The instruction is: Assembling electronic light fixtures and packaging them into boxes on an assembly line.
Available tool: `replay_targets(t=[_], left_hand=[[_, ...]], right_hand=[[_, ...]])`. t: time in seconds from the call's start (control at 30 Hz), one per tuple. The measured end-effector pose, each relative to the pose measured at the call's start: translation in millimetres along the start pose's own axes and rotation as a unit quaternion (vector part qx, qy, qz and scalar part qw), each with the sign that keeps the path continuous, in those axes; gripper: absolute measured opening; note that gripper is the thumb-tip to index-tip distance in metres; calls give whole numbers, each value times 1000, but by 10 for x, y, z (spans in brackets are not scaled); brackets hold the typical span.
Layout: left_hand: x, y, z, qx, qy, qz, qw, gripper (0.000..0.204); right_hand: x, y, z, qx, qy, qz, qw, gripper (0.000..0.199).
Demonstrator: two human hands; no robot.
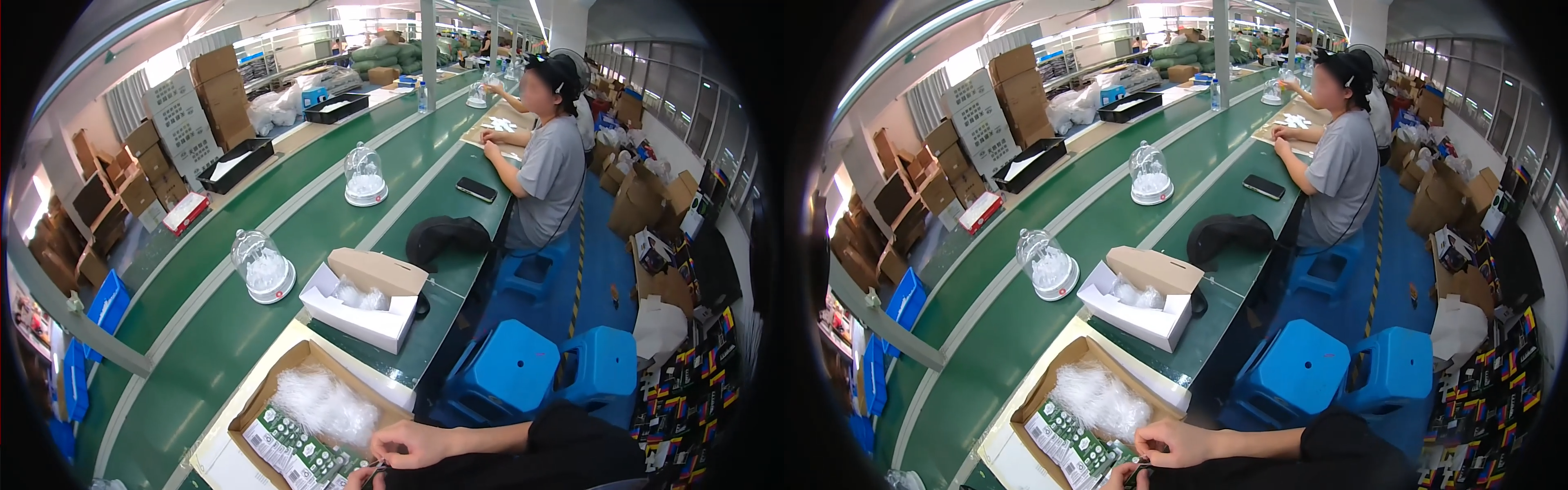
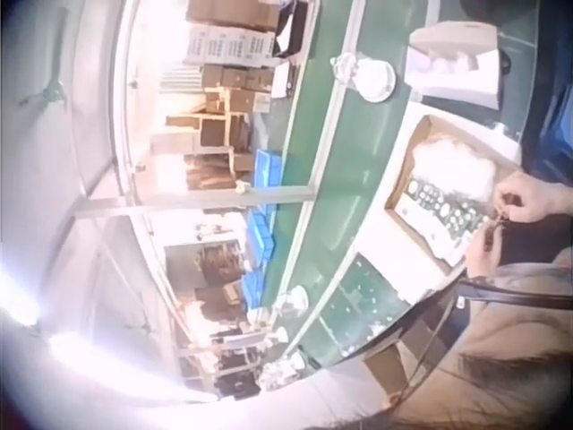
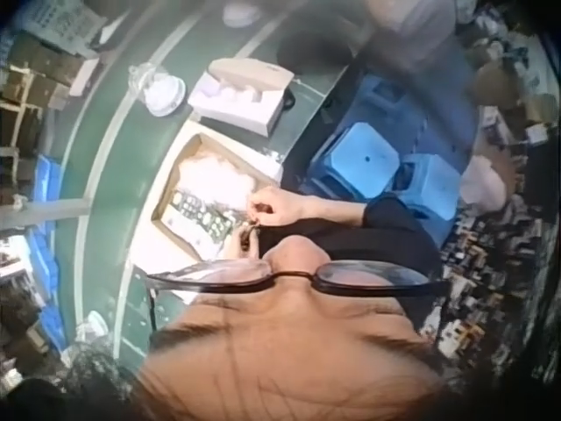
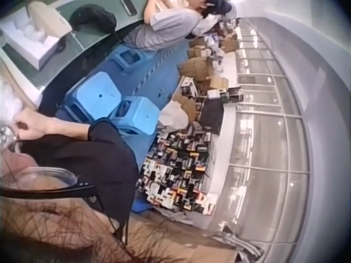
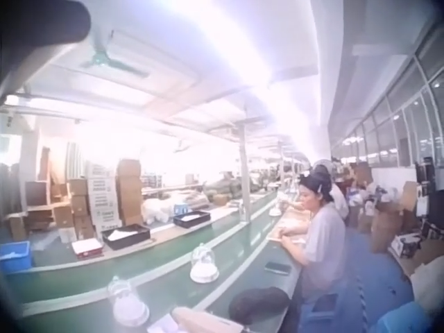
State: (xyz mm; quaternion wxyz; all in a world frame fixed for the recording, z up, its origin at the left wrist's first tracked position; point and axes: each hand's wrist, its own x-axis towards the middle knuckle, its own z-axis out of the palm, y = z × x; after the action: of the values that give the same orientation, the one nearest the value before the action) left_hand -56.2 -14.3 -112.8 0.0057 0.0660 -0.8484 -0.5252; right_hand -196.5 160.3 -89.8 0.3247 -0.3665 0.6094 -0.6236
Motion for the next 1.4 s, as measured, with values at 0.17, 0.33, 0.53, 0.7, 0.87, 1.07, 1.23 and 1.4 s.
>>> replay_targets(t=[0.17, 0.33, 0.53, 0.7, 0.87, 1.07, 1.23, 1.4], left_hand=[[-16, 246, 17, -47, 46, -27, 997, 32], [-107, 82, -65, -25, 67, 95, 993, 24], [-147, -18, -104, -32, 91, 58, 994, 20], [-137, -28, -150, -78, 102, 123, 984, 16], [-132, -39, -113, -130, 142, 72, 979, 10], [-145, -113, -92, -179, 137, 0, 974, 9], [-116, -59, -118, -191, 134, -29, 972, 10], [-131, -25, -119, -242, 110, -58, 962, 10]], right_hand=[[35, -6, 50, -92, 13, -40, 995, 9], [105, 13, 126, -41, -34, -53, 997, 10], [213, 76, 227, -49, -53, -70, 995, 11], [234, 31, 252, -43, -66, -89, 993, 10], [228, -22, 268, -19, -30, -96, 995, 9], [252, -74, 228, -33, -44, -118, 991, 12], [251, -81, 203, -32, -49, -147, 987, 12], [237, -153, 150, 20, -31, -40, 999, 14]])
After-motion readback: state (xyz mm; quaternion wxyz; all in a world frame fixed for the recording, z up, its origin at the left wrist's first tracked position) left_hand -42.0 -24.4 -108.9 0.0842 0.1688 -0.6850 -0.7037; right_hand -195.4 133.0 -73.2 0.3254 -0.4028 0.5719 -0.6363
